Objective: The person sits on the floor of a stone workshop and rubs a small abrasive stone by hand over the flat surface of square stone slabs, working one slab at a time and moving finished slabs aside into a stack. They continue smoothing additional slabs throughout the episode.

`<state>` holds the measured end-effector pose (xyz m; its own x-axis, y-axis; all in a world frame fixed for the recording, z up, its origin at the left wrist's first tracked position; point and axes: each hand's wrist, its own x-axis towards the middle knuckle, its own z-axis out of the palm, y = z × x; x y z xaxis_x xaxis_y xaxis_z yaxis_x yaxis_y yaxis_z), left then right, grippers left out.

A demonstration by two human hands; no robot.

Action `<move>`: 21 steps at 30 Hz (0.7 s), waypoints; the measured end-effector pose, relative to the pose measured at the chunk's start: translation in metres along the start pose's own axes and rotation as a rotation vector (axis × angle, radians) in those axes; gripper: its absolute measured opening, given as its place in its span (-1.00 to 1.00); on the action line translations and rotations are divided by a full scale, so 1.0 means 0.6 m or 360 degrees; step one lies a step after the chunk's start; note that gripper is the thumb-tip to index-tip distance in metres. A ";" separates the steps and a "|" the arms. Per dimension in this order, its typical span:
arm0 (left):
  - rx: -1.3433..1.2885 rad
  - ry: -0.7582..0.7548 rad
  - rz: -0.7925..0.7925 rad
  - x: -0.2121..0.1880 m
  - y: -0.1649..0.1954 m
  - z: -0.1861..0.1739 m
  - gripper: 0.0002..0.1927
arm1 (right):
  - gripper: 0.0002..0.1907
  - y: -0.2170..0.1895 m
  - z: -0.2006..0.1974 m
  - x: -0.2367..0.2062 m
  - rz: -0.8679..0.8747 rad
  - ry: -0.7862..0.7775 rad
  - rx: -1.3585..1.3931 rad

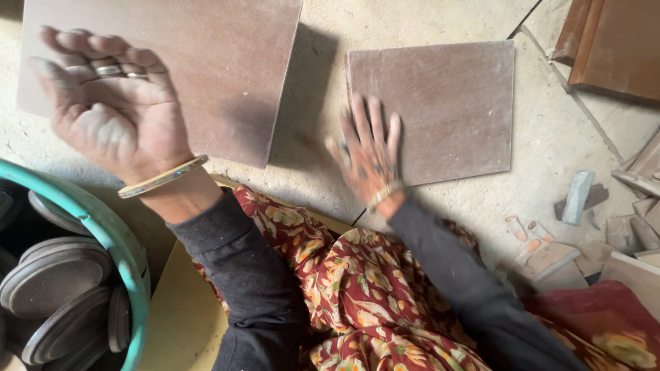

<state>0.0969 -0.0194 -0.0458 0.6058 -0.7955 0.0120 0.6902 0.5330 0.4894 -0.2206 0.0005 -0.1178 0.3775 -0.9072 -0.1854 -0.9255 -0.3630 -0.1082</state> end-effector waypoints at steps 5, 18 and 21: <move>0.0055 0.0009 -0.0107 0.000 -0.034 0.019 -0.64 | -0.26 0.001 -0.064 0.198 0.0207 0.0068 0.0215; 0.0160 0.0027 -0.0395 -0.015 -0.024 0.001 -0.65 | -0.31 0.299 -0.020 -0.077 0.1144 0.0111 0.0247; 0.0167 0.0036 -0.0429 -0.014 -0.022 0.002 -0.66 | -0.32 0.288 -0.025 -0.069 0.1188 0.0306 0.0220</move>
<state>0.0826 -0.0202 -0.0515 0.4155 -0.8972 -0.1495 0.7834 0.2694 0.5601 -0.3969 -0.0278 -0.1142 -0.3668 -0.9263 -0.0858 -0.9153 0.3758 -0.1445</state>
